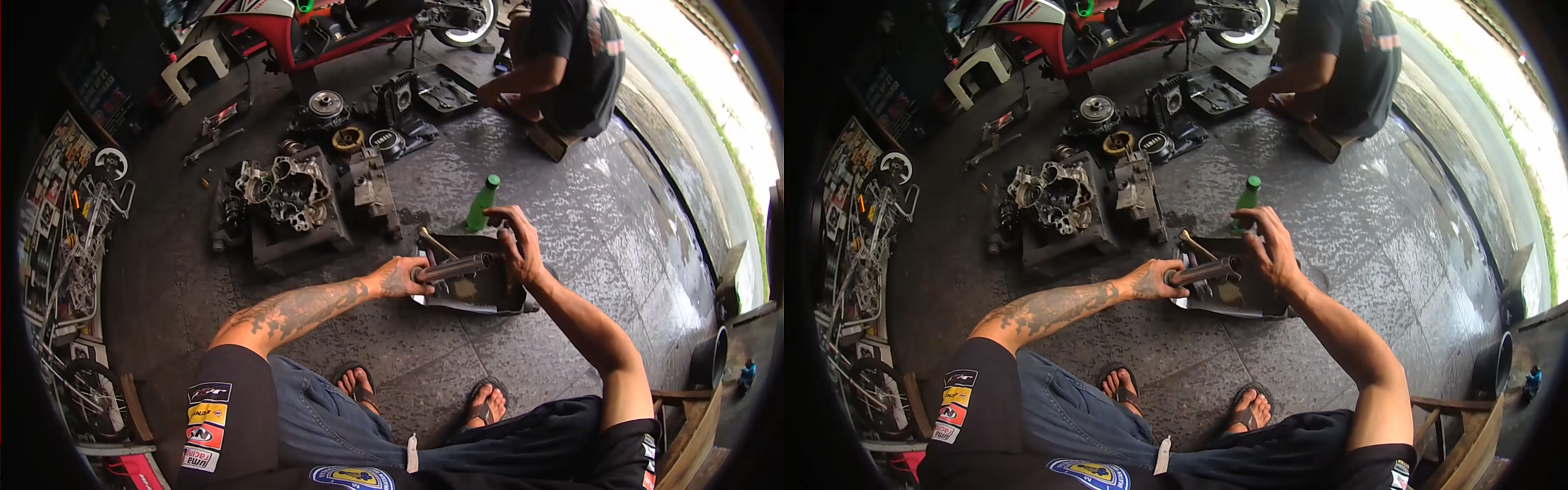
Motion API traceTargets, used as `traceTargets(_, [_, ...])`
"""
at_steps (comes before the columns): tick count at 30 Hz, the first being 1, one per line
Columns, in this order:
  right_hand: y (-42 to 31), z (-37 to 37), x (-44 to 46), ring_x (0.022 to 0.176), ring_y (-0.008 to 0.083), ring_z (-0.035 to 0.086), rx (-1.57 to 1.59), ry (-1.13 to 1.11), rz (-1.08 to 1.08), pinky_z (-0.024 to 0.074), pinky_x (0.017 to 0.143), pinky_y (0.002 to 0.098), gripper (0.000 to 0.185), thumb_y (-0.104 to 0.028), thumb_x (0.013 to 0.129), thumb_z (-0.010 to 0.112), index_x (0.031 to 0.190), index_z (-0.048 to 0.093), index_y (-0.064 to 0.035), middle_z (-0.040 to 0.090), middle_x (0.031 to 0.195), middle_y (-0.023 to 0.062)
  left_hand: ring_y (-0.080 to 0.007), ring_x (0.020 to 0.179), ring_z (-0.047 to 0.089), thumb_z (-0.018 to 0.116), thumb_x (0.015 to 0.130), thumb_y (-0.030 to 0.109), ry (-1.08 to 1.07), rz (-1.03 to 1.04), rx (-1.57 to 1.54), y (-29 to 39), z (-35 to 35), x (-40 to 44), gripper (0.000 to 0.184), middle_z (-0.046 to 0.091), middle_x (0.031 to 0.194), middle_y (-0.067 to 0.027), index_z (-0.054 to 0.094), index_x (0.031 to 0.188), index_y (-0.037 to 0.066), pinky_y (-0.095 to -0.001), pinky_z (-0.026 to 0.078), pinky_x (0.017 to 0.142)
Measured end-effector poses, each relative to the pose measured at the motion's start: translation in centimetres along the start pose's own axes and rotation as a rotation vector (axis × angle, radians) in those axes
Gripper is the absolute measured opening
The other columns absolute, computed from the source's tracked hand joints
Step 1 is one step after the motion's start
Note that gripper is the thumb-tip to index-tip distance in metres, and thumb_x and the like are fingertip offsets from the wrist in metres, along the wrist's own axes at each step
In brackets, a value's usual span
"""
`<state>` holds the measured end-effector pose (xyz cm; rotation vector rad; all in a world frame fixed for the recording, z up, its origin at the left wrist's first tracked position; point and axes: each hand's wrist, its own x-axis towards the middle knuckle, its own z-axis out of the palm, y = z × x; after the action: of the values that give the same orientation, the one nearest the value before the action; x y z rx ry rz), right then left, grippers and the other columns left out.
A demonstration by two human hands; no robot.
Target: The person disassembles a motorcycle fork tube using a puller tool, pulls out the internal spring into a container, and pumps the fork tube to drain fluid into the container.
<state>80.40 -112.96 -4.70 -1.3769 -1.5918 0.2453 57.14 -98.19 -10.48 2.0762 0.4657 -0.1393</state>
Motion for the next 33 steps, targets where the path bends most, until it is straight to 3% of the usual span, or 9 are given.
traceTargets(3, [2.4,0.1,-1.0,0.097,0.0348,0.054,-0.183,-0.007,0.112,0.0435,0.086,0.0409,0.026,-0.020,0.096,0.045,0.110,0.058,-0.0022,0.058,0.101,0.0168,-0.0185,0.084,0.063,0.076,0.076,0.036,0.029,0.043,-0.052,-0.4,-0.4,-0.4,0.038,0.065,0.083,-0.0058,0.060,0.096,0.007,-0.0350,0.048,0.077])
traceTargets(9, [5.9,-0.8,-3.3,0.097,0.0347,0.055,-0.386,-0.081,0.197,0.0448,0.084,0.0418,0.026,-0.024,0.096,0.047,0.107,0.059,-0.0038,0.060,0.099,0.0158,-0.0115,0.074,0.055,0.075,0.078,0.034,0.130,0.122,-0.102,-0.5,-1.7,-1.4,0.035,0.059,0.075,-0.0036,0.058,0.092,0.006,-0.0330,0.046,0.069])
traceTargets(14, [8.6,-0.2,-5.5,0.092,0.0350,0.056,-0.522,-0.082,0.172,0.0472,0.081,0.0418,0.020,-0.022,0.093,0.053,0.100,0.059,-0.0040,0.059,0.093,0.0151,-0.0115,0.072,0.052,0.074,0.079,0.032,0.225,0.145,-0.180,0.2,-2.4,-2.2,0.034,0.055,0.074,-0.0016,0.056,0.091,0.006,-0.0326,0.045,0.067])
traceTargets(19, [8.2,0.0,-5.8,0.093,0.0360,0.058,-0.520,-0.202,0.207,0.0478,0.080,0.0424,0.021,-0.023,0.094,0.053,0.100,0.060,-0.0039,0.060,0.095,0.0163,-0.0091,0.068,0.050,0.074,0.080,0.025,0.224,0.116,-0.422,-0.9,-2.7,-2.2,0.030,0.053,0.070,-0.0003,0.055,0.087,0.003,-0.0292,0.042,0.061])
traceTargets(22, [8.0,0.0,-6.1,0.093,0.0347,0.057,-0.564,-0.191,0.229,0.0491,0.079,0.0420,0.021,-0.026,0.095,0.052,0.100,0.057,-0.0060,0.059,0.094,0.0150,-0.0077,0.067,0.050,0.074,0.081,0.023,0.304,0.195,-0.314,-1.8,-2.7,-2.0,0.029,0.053,0.069,0.0000,0.054,0.086,0.002,-0.0275,0.042,0.059])
traceTargets(23, [7.8,-0.2,-6.2,0.093,0.0348,0.058,-0.594,-0.223,0.264,0.0497,0.078,0.0421,0.022,-0.027,0.095,0.051,0.099,0.056,-0.0062,0.059,0.094,0.0151,-0.0070,0.065,0.050,0.073,0.081,0.021,0.290,0.149,-0.436,-1.6,-2.5,-2.4,0.028,0.052,0.068,0.0003,0.053,0.082,0.002,-0.0273,0.042,0.059])
traceTargets(27, [8.4,0.0,-6.1,0.092,0.0350,0.057,-0.571,-0.266,0.260,0.0490,0.078,0.0424,0.024,-0.028,0.095,0.051,0.097,0.055,-0.0048,0.058,0.093,0.0151,-0.0077,0.062,0.049,0.073,0.082,0.021,0.252,0.131,-0.406,-1.5,-3.2,-2.7,0.026,0.048,0.065,0.0023,0.053,0.087,0.004,-0.0268,0.042,0.058])
traceTargets(29, [8.2,0.2,-6.0,0.093,0.0351,0.057,-0.572,-0.275,0.243,0.0484,0.079,0.0429,0.025,-0.029,0.096,0.050,0.097,0.055,-0.0042,0.058,0.092,0.0151,-0.0082,0.064,0.053,0.071,0.083,0.013,0.206,0.118,-0.405,-1.5,-3.3,-3.0,0.022,0.051,0.070,0.0012,0.052,0.093,0.006,-0.0260,0.044,0.060])
traceTargets(33, [8.2,1.3,-5.7,0.095,0.0348,0.057,-0.571,-0.290,0.237,0.0484,0.081,0.0427,0.025,-0.028,0.095,0.051,0.097,0.057,-0.0045,0.059,0.093,0.0148,-0.0095,0.075,0.046,0.073,0.083,0.029,0.203,0.078,-0.445,-1.9,-2.9,-3.3,0.034,0.049,0.078,0.0011,0.054,0.097,0.006,-0.0293,0.041,0.068])
